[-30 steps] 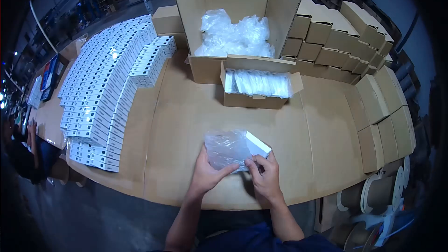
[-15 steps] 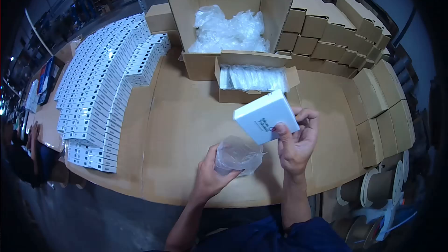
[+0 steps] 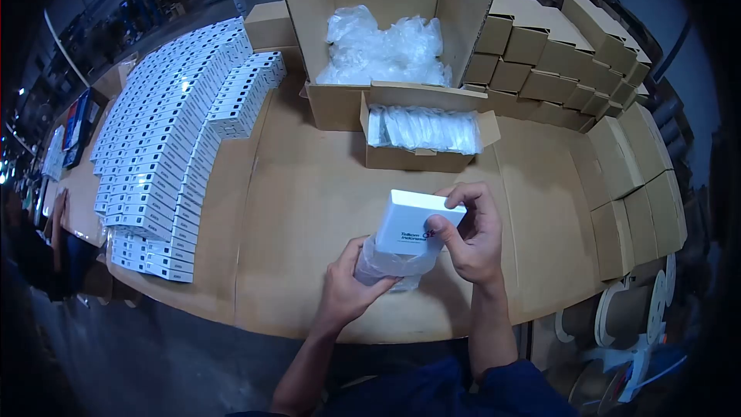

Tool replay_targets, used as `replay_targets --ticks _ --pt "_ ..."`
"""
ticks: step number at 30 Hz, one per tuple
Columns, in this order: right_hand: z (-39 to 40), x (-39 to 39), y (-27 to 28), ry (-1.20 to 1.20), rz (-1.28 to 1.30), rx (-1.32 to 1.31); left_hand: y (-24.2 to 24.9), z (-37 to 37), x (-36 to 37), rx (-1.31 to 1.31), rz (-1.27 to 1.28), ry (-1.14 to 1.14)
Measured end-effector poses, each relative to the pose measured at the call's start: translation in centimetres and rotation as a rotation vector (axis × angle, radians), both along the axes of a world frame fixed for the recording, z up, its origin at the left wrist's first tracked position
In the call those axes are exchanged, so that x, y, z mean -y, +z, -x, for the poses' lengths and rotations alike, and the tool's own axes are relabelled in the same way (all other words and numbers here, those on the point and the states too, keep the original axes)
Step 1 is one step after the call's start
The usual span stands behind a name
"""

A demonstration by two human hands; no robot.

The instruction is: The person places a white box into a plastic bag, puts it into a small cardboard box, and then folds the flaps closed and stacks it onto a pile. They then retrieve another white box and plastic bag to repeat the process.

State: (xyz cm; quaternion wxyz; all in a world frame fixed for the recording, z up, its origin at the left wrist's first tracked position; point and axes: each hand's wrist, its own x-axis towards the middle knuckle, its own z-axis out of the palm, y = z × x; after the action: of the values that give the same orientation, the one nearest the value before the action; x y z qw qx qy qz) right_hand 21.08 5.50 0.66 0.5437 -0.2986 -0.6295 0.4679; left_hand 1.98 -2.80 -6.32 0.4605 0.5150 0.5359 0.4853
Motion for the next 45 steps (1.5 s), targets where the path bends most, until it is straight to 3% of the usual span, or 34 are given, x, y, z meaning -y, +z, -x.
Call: replay_targets --ticks 7,10,11,13,16,18,21,26,32,41,45 --pt "0.5 -0.8 -0.3 0.005 0.008 0.155 -0.4 0.1 0.0 -0.056 -0.051 -0.005" --pt "1.3 -1.1 -0.5 0.01 0.013 0.233 -1.0 0.2 0.2 0.061 -0.032 -0.032" --pt "1.5 -1.2 -0.7 0.009 0.022 0.257 -0.7 0.1 0.5 0.258 -0.06 -0.076" --pt "1.6 -1.5 -1.4 0.043 0.06 0.308 -1.4 0.2 0.5 0.368 -0.026 -0.038" --pt "1.5 -1.4 -2.3 0.121 0.356 0.173 -2.6 0.2 0.3 0.522 0.004 0.032" --pt "1.5 -1.0 -2.6 0.16 0.408 -0.01 -3.1 0.2 0.4 0.61 0.002 0.103" --pt "0.7 0.4 -5.1 0.212 0.431 -0.159 -3.0 0.6 0.0 0.558 -0.045 0.151" --pt "1.5 2.0 -6.9 0.096 0.485 -0.137 -3.6 1.0 -0.1 0.466 -0.065 0.17" --pt "0.7 1.9 -7.0 0.127 0.409 -0.192 -3.2 1.9 -0.1 0.162 -0.126 0.139" --pt "2.1 2.2 -6.3 0.205 0.274 -0.389 -1.6 1.5 -0.5 0.329 -0.247 0.099" --pt "3.1 2.8 -6.2 0.025 0.225 -0.203 -2.5 0.9 -0.5 0.526 -0.176 0.062"
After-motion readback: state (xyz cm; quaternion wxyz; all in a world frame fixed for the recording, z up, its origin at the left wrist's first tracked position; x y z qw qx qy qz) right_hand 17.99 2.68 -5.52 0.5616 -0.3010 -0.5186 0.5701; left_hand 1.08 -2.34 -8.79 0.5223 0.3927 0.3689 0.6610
